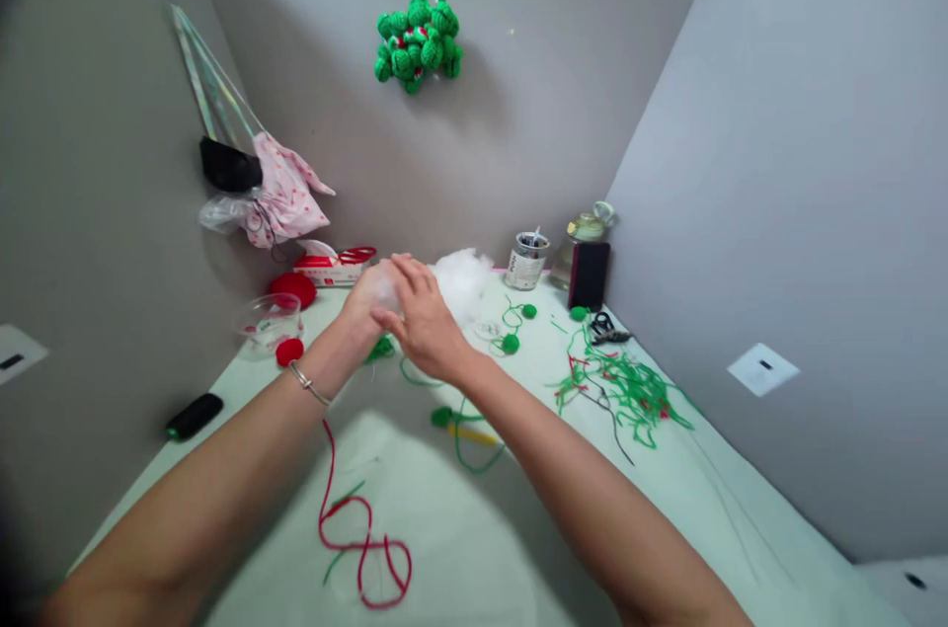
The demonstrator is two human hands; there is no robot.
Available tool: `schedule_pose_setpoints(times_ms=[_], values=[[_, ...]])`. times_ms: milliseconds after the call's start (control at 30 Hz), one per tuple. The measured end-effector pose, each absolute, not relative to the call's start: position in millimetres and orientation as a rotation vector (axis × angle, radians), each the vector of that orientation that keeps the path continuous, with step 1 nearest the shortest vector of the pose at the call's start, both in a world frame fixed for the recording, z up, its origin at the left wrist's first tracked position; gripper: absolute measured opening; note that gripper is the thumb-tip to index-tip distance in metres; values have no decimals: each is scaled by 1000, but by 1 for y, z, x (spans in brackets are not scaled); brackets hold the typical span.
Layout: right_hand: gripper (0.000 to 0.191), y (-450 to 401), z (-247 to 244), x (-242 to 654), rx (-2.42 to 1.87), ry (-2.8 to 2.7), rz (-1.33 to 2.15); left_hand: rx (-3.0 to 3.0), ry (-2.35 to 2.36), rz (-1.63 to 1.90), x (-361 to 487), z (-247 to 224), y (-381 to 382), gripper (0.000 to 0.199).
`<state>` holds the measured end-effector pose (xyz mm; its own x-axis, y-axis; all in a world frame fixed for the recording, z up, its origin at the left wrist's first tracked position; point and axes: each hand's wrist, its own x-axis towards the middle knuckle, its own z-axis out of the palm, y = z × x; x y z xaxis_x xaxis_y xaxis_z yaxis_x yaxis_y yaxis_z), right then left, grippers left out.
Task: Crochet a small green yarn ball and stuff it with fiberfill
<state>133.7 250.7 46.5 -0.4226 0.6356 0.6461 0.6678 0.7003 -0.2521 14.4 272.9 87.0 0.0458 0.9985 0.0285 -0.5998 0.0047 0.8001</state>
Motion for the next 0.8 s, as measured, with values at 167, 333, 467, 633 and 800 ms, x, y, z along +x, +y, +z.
schedule_pose_setpoints(times_ms=[167, 333, 467, 633, 800], values=[[58, 193, 33, 136, -1033, -2021, -265, 631, 536, 1256, 28, 76, 203, 32], [51, 165, 42, 150, -1053, -2203, -225, 594, 495, 1210, 22, 55, 148, 15], [47, 155, 41, 165, -984, -2366, 199, 616, 580, 1236, 16, 31, 135, 11], [53, 146, 20, 195, -1061, -2293, 702, 640, 707, 1324, -13, 17, 139, 5], [18, 149, -12, 201, -1197, -2179, 707, 802, 753, 1217, -28, 12, 133, 45]])
